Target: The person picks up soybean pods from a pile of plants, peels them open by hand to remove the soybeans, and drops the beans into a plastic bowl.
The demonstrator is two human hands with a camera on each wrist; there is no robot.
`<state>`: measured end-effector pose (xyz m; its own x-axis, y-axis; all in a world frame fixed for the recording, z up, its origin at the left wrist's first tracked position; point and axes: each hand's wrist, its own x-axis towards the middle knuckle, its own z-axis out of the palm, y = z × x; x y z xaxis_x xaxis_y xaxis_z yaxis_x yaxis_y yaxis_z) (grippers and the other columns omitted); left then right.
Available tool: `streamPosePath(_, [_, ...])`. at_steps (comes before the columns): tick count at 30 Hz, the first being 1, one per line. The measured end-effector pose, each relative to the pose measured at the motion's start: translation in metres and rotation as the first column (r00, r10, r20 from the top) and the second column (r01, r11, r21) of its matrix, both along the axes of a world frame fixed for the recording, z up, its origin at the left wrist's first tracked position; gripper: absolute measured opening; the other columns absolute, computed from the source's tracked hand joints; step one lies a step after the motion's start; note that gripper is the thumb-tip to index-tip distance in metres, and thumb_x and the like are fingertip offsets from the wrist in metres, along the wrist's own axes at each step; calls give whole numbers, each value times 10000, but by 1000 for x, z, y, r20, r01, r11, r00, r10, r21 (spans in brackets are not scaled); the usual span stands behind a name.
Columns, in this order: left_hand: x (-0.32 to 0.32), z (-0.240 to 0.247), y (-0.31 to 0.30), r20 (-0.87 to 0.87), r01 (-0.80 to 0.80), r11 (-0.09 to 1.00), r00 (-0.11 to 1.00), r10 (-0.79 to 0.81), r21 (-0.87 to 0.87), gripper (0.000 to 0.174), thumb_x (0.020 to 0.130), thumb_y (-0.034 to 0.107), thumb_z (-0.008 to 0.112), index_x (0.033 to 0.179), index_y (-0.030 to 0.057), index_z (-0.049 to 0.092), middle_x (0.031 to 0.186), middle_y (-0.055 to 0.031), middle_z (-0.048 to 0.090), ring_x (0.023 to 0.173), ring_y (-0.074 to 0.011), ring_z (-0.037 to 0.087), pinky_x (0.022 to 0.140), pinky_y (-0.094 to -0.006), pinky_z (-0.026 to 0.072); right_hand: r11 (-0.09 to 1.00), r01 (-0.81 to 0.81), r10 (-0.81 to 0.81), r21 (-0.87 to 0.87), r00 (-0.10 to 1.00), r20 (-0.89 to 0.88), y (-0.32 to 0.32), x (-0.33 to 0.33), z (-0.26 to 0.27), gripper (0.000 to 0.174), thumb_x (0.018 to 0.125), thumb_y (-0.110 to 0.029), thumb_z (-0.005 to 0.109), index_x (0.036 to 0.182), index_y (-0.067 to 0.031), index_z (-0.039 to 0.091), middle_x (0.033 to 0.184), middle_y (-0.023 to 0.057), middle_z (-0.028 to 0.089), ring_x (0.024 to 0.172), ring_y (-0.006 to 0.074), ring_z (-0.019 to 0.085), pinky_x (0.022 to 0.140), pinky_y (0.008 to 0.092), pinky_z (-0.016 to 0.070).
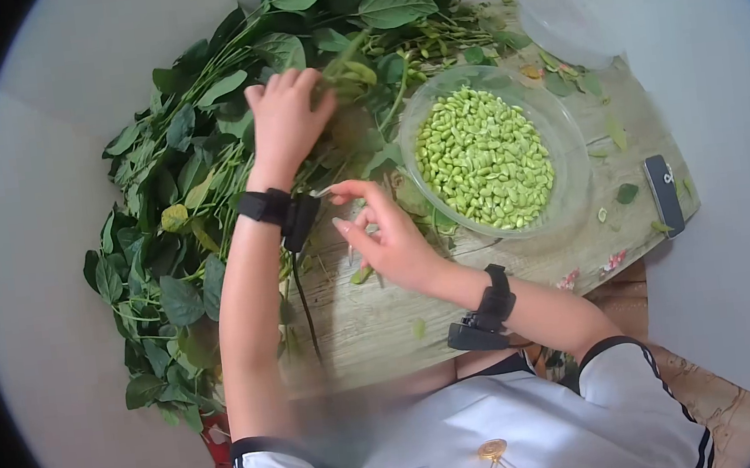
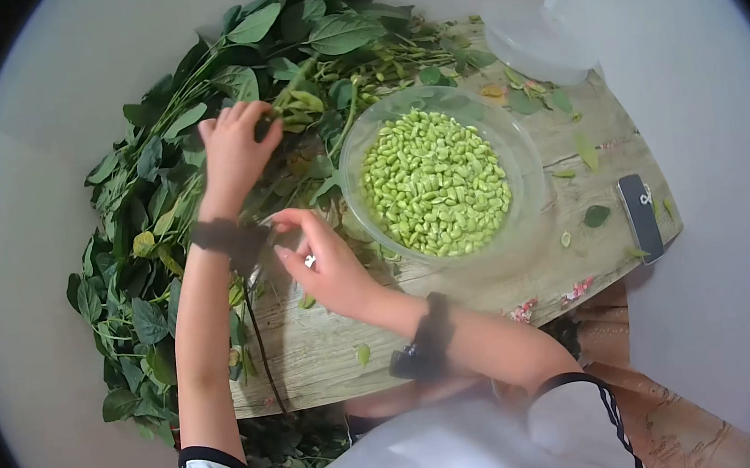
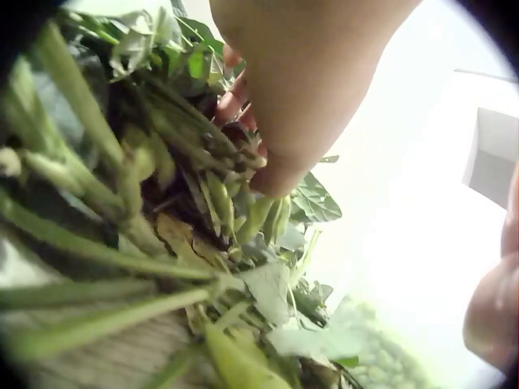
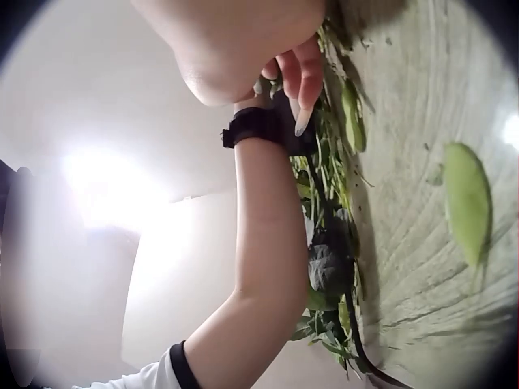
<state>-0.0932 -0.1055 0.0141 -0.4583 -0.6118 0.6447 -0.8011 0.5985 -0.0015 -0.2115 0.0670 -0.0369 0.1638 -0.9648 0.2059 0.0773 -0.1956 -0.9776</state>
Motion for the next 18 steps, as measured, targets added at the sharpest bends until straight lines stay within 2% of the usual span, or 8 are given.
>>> streamPosePath(2, [6,12,-2,-46,-7,1000,999,6,-22,219,826,321,683,942,134,689,894,-12,646,862,-208,581,828,-401,328,1000,0,0,8,1000,26,3,3,0,410,917,-99,585,1298,-44,445,1156,78,523,736,100,532,655,236,476])
streamPosePath(7, [20,47,4,-252,44,937,967,47,345,334,815,313,741,985,25,722,815,-73,674,721,-144,584,707,-301,466,997,-10,3,72,996,89,4,-1,1,391,923,-93,572,1289,-45,447,1161,82,522,742,108,544,640,237,483])
streamPosePath(10, [23,51,13,-258,96,910,966,12,403,336,829,288,733,1008,4,716,825,-79,678,758,-151,591,731,-301,468,999,30,-29,-16,999,33,1,-3,5,433,918,-68,564,1325,-35,419,1272,114,477,762,118,562,636,242,497])
streamPosePath(12, [25,52,21,-259,152,913,964,-54,379,332,839,277,723,1015,-4,713,822,-78,677,774,-156,590,737,-300,464,961,119,-146,-249,985,-92,2,-8,15,521,912,-36,554,1395,-25,361,1419,150,369,796,133,580,668,257,512])
streamPosePath(14, [28,55,29,-241,213,913,961,-133,347,310,858,252,704,1018,-14,708,840,-81,672,830,-166,588,765,-294,454,954,125,-165,-273,978,-128,-5,-11,21,617,907,-20,547,1456,-2,266,1503,188,255,809,153,588,716,280,519])
streamPosePath(16, [29,61,38,-274,255,905,948,-164,341,303,857,240,704,1015,-18,704,855,-74,672,835,-165,580,767,-294,449,947,239,-285,-216,934,-214,-15,-11,30,664,900,-39,551,1467,28,212,1492,232,256,938,257,612,801,324,520])
streamPosePath(17, [29,63,42,-305,298,894,932,-196,334,295,856,228,703,1013,-22,700,870,-68,673,840,-164,572,769,-293,445,910,287,-371,-299,885,-280,-27,-9,24,688,887,-60,566,1453,55,191,1476,285,257,1119,392,555,876,393,504])
streamPosePath(18, [30,63,44,-307,297,895,931,-195,333,295,856,228,703,1013,-22,700,870,-68,673,840,-164,572,769,-293,445,910,285,-370,-300,885,-282,-36,-9,23,688,887,-60,566,1453,55,191,1476,285,257,1119,392,555,876,393,504])
